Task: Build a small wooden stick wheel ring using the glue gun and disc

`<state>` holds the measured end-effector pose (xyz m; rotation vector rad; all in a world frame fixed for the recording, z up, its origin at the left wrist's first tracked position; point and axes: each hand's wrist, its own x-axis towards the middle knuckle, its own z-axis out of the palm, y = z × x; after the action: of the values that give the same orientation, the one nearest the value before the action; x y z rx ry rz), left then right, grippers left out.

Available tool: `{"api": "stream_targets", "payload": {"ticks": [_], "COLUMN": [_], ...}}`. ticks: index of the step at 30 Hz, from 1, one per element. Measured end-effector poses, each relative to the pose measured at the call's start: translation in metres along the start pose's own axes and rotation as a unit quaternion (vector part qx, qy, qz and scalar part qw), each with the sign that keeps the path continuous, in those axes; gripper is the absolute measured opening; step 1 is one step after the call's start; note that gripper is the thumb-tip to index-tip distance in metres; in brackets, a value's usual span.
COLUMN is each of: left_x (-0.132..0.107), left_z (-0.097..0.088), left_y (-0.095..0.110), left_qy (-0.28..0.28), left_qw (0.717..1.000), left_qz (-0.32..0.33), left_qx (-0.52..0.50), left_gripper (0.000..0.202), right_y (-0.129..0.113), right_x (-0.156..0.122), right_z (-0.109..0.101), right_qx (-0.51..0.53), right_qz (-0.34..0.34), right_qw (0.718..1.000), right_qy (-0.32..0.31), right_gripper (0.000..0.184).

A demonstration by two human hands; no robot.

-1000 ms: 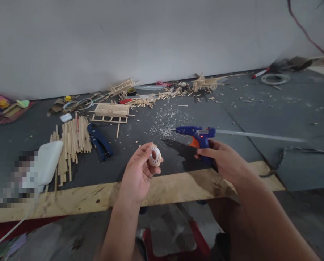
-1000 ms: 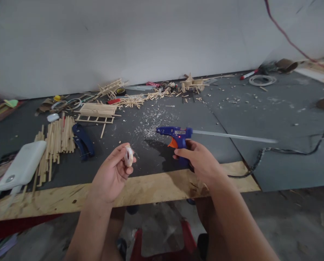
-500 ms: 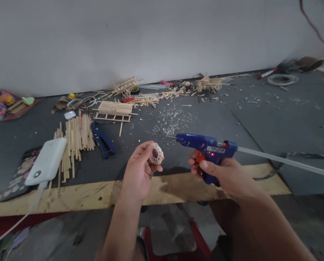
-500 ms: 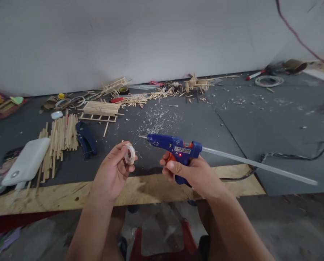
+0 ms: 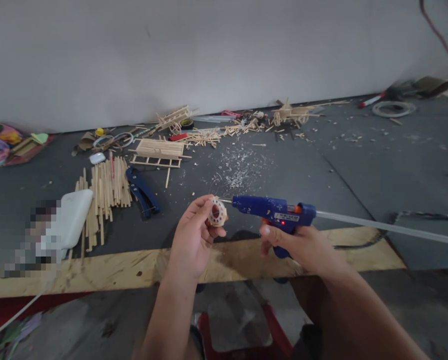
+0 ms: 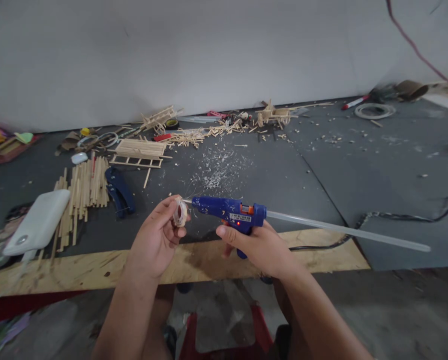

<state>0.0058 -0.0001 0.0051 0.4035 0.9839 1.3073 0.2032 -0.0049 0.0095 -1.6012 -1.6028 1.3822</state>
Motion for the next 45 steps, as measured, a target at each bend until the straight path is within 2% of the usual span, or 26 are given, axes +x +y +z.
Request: {"api": "stream_targets", "payload": {"ticks": [12, 20, 27, 33, 37, 41, 45], "left_x": [0.0, 0.0, 0.0, -0.002, 0.001, 0.007, 0.014], "left_z": [0.0, -0.001, -0.001, -0.002, -0.004, -0.012, -0.021], "left_y": [0.0, -0.001, 0.0, 0.001, 0.007, 0.015, 0.024], "left_qy": [-0.004, -0.008, -0.008, -0.019, -0.016, -0.011, 0.009], "left_qw": [1.0, 1.0, 1.0, 1.0, 1.0, 1.0, 0.999], "left_qz": [-0.003, -0.007, -0.01, -0.014, -0.013, 0.007, 0.041], "left_qx": [-0.001, 0.002, 0.001, -0.01, -0.013, -0.012, -0.014], "left_gripper": [0.02, 0.02, 0.02, 0.021, 0.016, 0.009, 0.006], "right_y": [-0.006, -0.005, -0.01, -0.005, 0.008, 0.013, 0.015], "right_x": [0.0, 0.0, -0.002, 0.007, 0.026, 0.042, 0.044], "right_z": [0.001, 0.001, -0.001, -0.001, -0.001, -0.013, -0.045], "right_qx": [-0.045, -0.059, -0.065, 0.05, 0.178, 0.245, 0.157], "right_qz": [-0.016, -0.002, 0.037, 0.066, 0.043, 0.087, 0.125], "right_qw": [0.999, 0.998, 0.997, 0.996, 0.982, 0.964, 0.973], "right_qy": [0.018, 0.025, 0.009, 0.016, 0.042, 0.051, 0.114], "right_gripper": [0.045, 0.046, 0.048, 0.037, 0.037, 0.036, 0.021]}}
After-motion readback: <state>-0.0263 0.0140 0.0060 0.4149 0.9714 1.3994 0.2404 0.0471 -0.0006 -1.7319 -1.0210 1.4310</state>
